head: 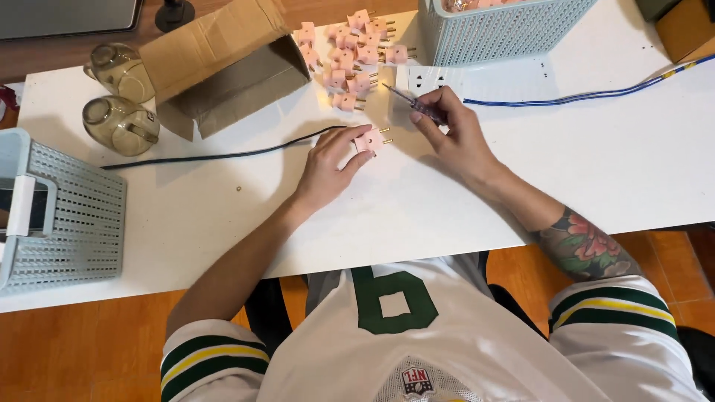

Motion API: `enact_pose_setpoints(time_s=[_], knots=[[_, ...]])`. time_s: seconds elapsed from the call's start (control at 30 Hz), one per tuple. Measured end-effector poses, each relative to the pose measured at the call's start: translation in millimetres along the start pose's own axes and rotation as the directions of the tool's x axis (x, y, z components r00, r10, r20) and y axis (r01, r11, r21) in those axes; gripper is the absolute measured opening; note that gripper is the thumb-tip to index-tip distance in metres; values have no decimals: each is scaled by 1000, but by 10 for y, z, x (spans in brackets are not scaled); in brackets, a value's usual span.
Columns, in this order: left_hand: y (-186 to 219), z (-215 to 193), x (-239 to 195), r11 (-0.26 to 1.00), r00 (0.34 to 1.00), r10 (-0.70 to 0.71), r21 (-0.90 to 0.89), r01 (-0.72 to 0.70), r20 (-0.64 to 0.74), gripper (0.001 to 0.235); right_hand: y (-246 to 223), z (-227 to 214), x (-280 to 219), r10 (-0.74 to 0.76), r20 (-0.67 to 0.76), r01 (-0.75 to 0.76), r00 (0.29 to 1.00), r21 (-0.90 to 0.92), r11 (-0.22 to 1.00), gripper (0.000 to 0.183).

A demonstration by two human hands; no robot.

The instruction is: The person uses a screwdriver to tighten screws on small pink electrical plugs. They pick up plugs from a pile on the table, secure the internal components, and place the finished plugs back on the table.

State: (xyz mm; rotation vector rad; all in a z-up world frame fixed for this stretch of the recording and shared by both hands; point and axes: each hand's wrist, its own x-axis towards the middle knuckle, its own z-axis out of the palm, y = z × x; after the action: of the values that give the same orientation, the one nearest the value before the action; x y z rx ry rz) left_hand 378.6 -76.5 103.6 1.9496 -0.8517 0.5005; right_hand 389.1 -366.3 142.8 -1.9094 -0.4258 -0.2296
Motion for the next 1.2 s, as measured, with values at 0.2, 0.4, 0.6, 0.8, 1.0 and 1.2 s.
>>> enact_pose_setpoints(time_s=[0.2, 0.4, 0.6, 0.8, 1.0, 1.2], knots=[[91, -30, 15, 998, 999, -47, -48, 47, -8, 42, -129, -42, 31, -93, -20, 92, 995, -20, 996, 21], [-69, -37, -36, 990, 985, -139, 27, 137, 99, 45, -48, -11, -8, -26, 1, 26, 1000, -16, 1000, 20], [100, -68, 70, 970, 963, -229, -43, 237, 143, 38, -140, 90, -41, 7, 162, 6, 987, -76, 997, 39], [74, 4, -1, 978, 966, -185, -63, 199, 183, 47, -346, 169, -64, -74, 257, 123, 964, -180, 976, 44], [76, 17, -12, 971, 966, -184, -121, 207, 179, 54, -311, 158, -69, -112, 281, 167, 953, -181, 969, 43], [23, 84, -23, 875, 948, -281, -364, 318, 151, 51, -304, 172, -72, -168, 252, 204, 953, -124, 971, 45]])
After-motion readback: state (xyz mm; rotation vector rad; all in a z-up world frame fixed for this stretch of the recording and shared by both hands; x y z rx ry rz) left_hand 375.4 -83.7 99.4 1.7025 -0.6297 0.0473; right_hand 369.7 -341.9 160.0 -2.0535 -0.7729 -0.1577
